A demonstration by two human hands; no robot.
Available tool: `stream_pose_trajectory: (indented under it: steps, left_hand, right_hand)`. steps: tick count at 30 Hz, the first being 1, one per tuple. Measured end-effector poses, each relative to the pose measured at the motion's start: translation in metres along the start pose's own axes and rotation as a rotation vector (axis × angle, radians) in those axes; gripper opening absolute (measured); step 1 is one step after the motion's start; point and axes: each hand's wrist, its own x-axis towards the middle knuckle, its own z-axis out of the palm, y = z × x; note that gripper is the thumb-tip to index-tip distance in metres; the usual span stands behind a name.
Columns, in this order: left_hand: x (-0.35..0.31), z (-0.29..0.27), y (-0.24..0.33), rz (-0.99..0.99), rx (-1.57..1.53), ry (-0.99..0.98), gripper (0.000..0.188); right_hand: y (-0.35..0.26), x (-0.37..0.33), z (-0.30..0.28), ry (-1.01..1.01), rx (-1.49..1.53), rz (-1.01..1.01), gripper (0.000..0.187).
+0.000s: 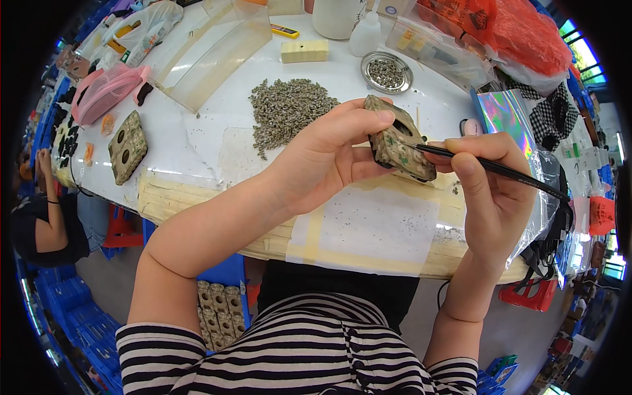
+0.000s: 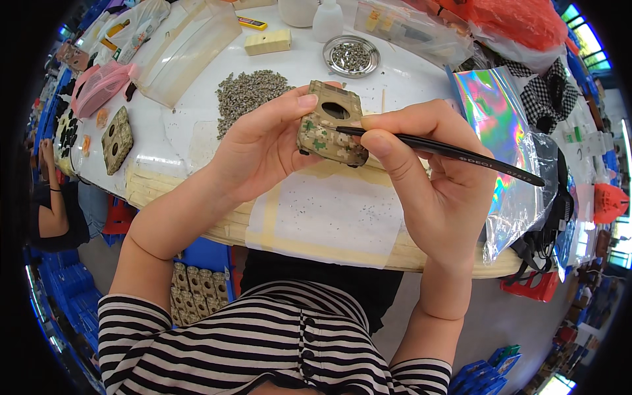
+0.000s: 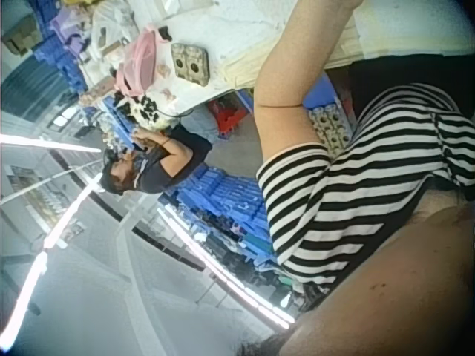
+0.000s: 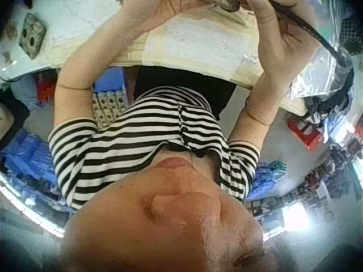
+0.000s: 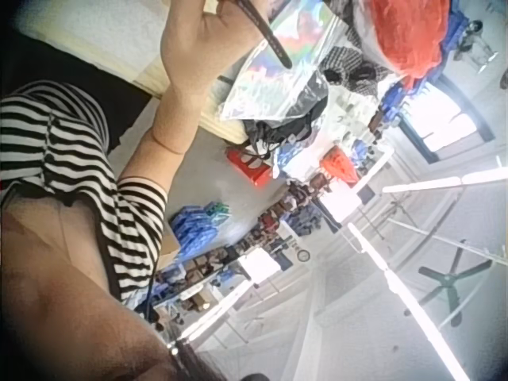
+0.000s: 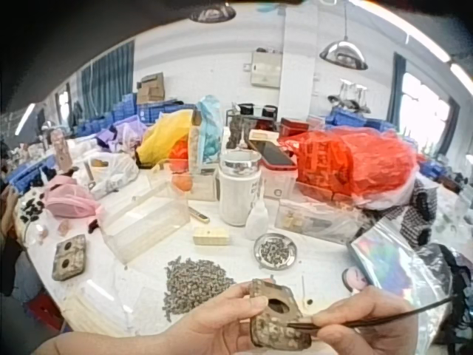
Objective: The person assembles a toy tank by picking up small camouflage-patterned parts, applying adhesive with a tool, and joining the pieces together while seated at a workbench.
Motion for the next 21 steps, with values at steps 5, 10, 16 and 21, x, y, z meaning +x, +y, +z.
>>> stream_pose_trajectory:
  steps: [5,10,16,21]
  left_hand:
    - [-0.0003,0.0005,0.0004,0.002,-0.001,0.001,0.034]
    - [0.0004,0.0001,0.0000,0.004,-0.007,-0.011,0.034]
    - [-0.0004,0.0006,0.0001,0.006,0.008,0.006,0.035]
    - [-0.0007,0.0008,0.0002,0.002,0.001,0.006,0.036]
  right_hand:
    - [0.0007,0.0001,0.0010,0.005,0.005,-0.004,0.010]
    - [0.0008,-0.0003,0.0010,0.011,0.010,0.004,0.009]
    - [0.0015,-0.0003,0.0017,0.014,0.005,-0.007,0.009]
    - [0.0006,-0.0006,0.0017,0.017,0.013,0.002,0.010]
